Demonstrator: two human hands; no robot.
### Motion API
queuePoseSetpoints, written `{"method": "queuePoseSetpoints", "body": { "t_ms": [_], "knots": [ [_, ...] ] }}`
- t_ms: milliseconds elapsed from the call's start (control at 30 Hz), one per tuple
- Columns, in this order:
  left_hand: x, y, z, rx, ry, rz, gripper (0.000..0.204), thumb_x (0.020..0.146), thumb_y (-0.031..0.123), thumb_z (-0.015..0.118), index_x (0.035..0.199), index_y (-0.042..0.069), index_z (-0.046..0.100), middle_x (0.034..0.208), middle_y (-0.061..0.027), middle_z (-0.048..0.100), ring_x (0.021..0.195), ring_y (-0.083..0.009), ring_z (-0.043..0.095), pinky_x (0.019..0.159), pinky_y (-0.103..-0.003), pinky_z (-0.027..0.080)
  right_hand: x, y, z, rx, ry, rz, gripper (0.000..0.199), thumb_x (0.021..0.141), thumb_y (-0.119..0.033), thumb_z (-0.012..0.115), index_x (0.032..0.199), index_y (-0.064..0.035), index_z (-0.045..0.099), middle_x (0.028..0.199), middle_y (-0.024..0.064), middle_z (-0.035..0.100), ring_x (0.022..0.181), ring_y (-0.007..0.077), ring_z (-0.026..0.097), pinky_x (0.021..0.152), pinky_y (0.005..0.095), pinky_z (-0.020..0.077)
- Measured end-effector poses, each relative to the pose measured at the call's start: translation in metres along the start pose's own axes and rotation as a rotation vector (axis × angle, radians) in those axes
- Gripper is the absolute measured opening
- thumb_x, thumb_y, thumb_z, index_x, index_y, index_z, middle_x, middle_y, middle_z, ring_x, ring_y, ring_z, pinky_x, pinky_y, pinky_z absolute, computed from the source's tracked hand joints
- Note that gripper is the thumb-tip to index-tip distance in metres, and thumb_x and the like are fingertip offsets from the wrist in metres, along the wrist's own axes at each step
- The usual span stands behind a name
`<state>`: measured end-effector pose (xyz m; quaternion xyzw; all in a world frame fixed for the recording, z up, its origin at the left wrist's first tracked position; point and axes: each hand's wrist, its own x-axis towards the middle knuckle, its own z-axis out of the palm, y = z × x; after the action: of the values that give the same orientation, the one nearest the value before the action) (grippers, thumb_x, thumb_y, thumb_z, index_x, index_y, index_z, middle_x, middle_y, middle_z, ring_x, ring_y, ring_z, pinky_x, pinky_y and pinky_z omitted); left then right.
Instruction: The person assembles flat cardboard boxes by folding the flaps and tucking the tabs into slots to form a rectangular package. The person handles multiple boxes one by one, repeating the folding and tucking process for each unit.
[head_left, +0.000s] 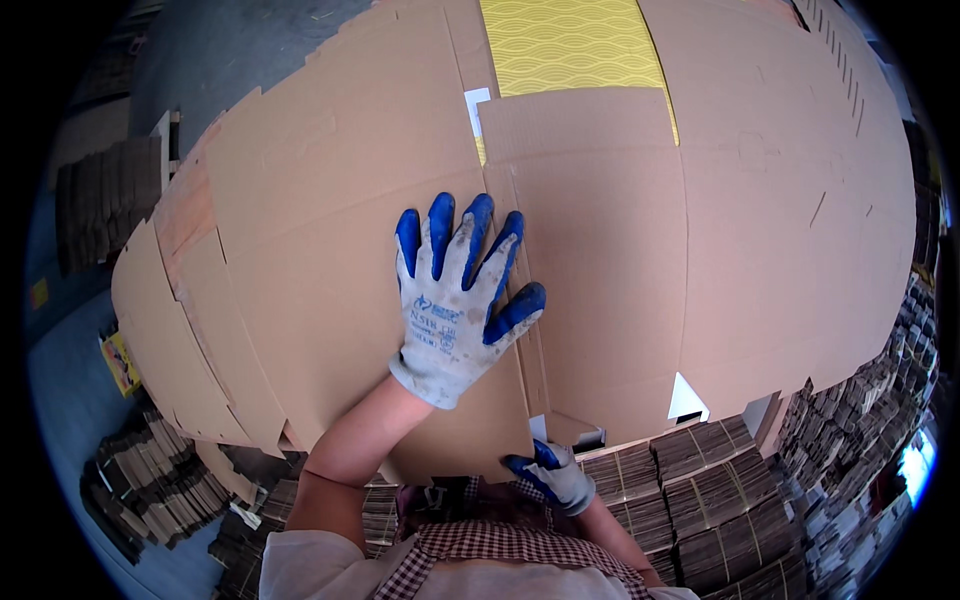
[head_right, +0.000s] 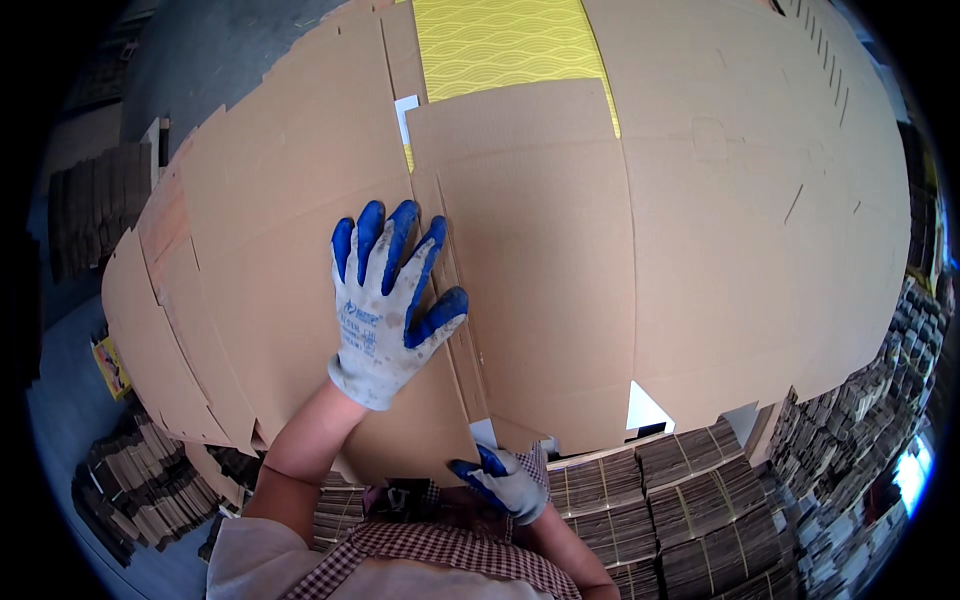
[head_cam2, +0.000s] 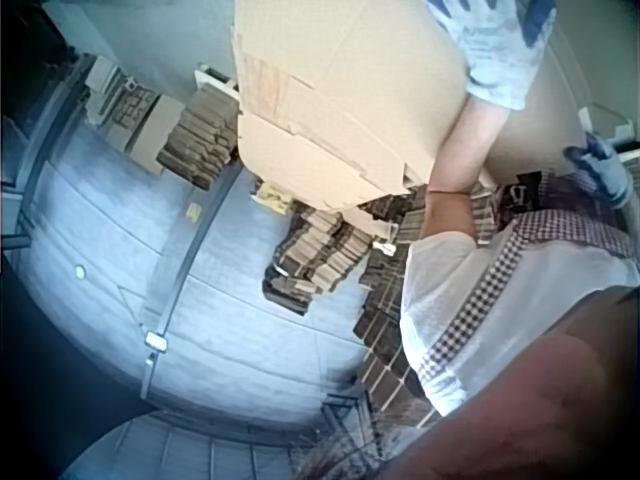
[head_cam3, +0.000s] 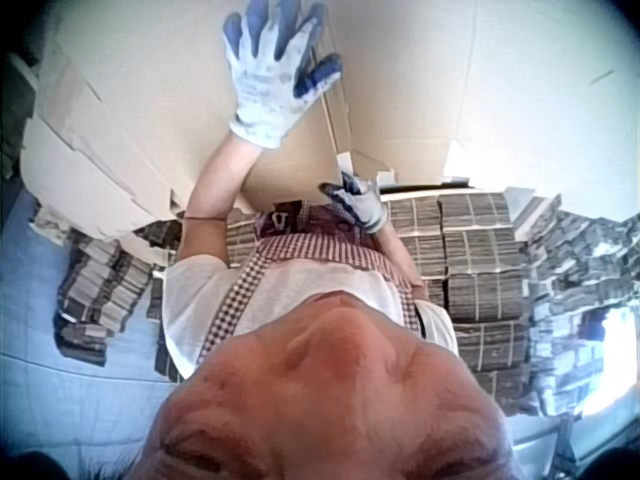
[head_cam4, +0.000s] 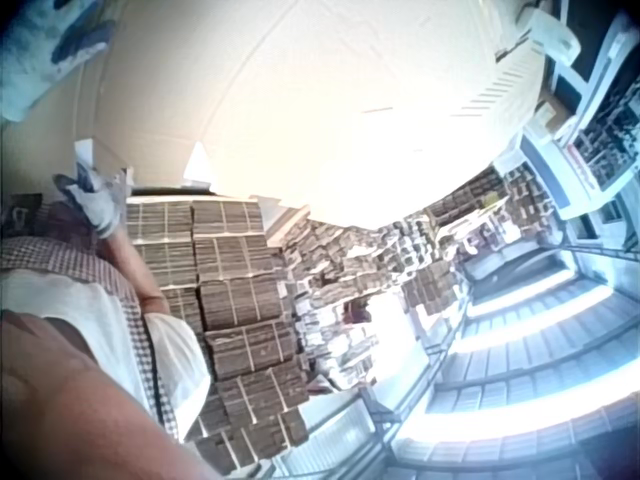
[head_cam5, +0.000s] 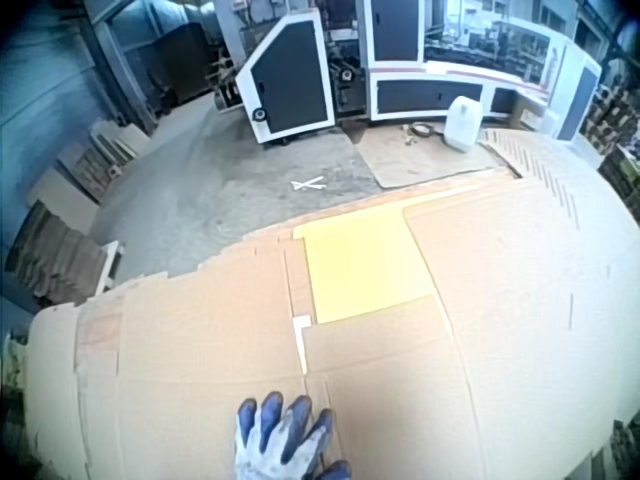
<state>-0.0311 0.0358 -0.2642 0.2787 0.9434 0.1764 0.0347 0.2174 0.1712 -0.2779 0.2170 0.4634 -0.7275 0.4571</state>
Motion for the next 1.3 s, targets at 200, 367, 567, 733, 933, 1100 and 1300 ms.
{"method": "queuePoseSetpoints", "body": {
  "t_ms": [200, 367, 567, 733, 933, 1100, 1300],
  "knots": [
    [-0.001, 0.000, 0.003, 0.005, 0.013, 0.000, 0.071, 0.081, 0.038, 0.075, 0.143, 0.014, 0.052, 0.149, -0.0157, 0.044, 0.141, -0.0410, 0.033, 0.116, -0.061, 0.019, 0.000, -0.001, 0.002, -0.050, 0.029, -0.072, 0.045, 0.099, -0.012, 0.062, 0.139, 0.0032, 0.051, 0.128, 0.0082, 0.062, 0.115, 0.0139, 0.058, 0.101, 0.0268, 0.0447],
    [0.000, 0.001, 0.003, 0.011, 0.019, 0.001, 0.071, 0.081, 0.039, 0.074, 0.143, 0.014, 0.052, 0.149, -0.0157, 0.044, 0.141, -0.0409, 0.033, 0.117, -0.060, 0.018, 0.003, 0.017, 0.001, 0.032, 0.034, -0.170, 0.041, 0.098, -0.012, 0.061, 0.136, 0.0023, 0.055, 0.123, 0.0071, 0.065, 0.111, 0.0128, 0.059, 0.097, 0.0259, 0.0457],
    [-0.001, 0.000, 0.004, 0.016, 0.022, 0.002, 0.071, 0.081, 0.038, 0.075, 0.143, 0.014, 0.052, 0.149, -0.0154, 0.044, 0.141, -0.0407, 0.033, 0.117, -0.060, 0.018, 0.002, 0.012, 0.003, 0.043, 0.053, -0.121, 0.041, 0.098, -0.010, 0.061, 0.136, 0.0019, 0.054, 0.123, 0.0071, 0.065, 0.110, 0.0126, 0.059, 0.096, 0.0259, 0.0464],
    [0.002, 0.001, 0.006, 0.012, 0.011, 0.001, 0.070, 0.082, 0.038, 0.074, 0.143, 0.013, 0.052, 0.151, -0.0153, 0.043, 0.143, -0.0401, 0.032, 0.117, -0.060, 0.017, 0.002, -0.004, 0.003, -0.044, 0.065, -0.133, 0.040, 0.098, -0.008, 0.061, 0.137, 0.0007, 0.054, 0.122, 0.0070, 0.065, 0.110, 0.0128, 0.059, 0.095, 0.0268, 0.0470],
    [0.003, 0.001, 0.008, 0.008, 0.004, 0.013, 0.069, 0.083, 0.038, 0.073, 0.144, 0.011, 0.051, 0.151, -0.0157, 0.043, 0.145, -0.0391, 0.031, 0.118, -0.059, 0.016, 0.002, -0.001, 0.004, 0.062, 0.063, -0.134, 0.040, 0.098, -0.009, 0.061, 0.137, 0.0014, 0.054, 0.121, 0.0080, 0.066, 0.109, 0.0133, 0.059, 0.095, 0.0279, 0.0471],
    [0.004, 0.002, 0.006, 0.028, -0.041, 0.013, 0.070, 0.084, 0.038, 0.073, 0.144, 0.010, 0.051, 0.151, -0.0161, 0.043, 0.145, -0.0389, 0.030, 0.118, -0.059, 0.016, 0.003, -0.017, 0.004, -0.024, 0.055, -0.086, 0.041, 0.098, -0.010, 0.062, 0.137, 0.0013, 0.053, 0.122, 0.0072, 0.066, 0.109, 0.0128, 0.059, 0.095, 0.0278, 0.0475],
    [0.003, 0.004, 0.017, 0.096, -0.033, 0.034, 0.072, 0.083, 0.038, 0.073, 0.145, 0.011, 0.050, 0.151, -0.0151, 0.043, 0.145, -0.0386, 0.031, 0.118, -0.058, 0.016, 0.008, 0.015, 0.011, 0.206, 0.101, -0.162, 0.045, 0.098, -0.012, 0.063, 0.141, -0.0015, 0.051, 0.123, 0.0053, 0.066, 0.110, 0.0128, 0.059, 0.095, 0.0281, 0.0481]
  ]
}}
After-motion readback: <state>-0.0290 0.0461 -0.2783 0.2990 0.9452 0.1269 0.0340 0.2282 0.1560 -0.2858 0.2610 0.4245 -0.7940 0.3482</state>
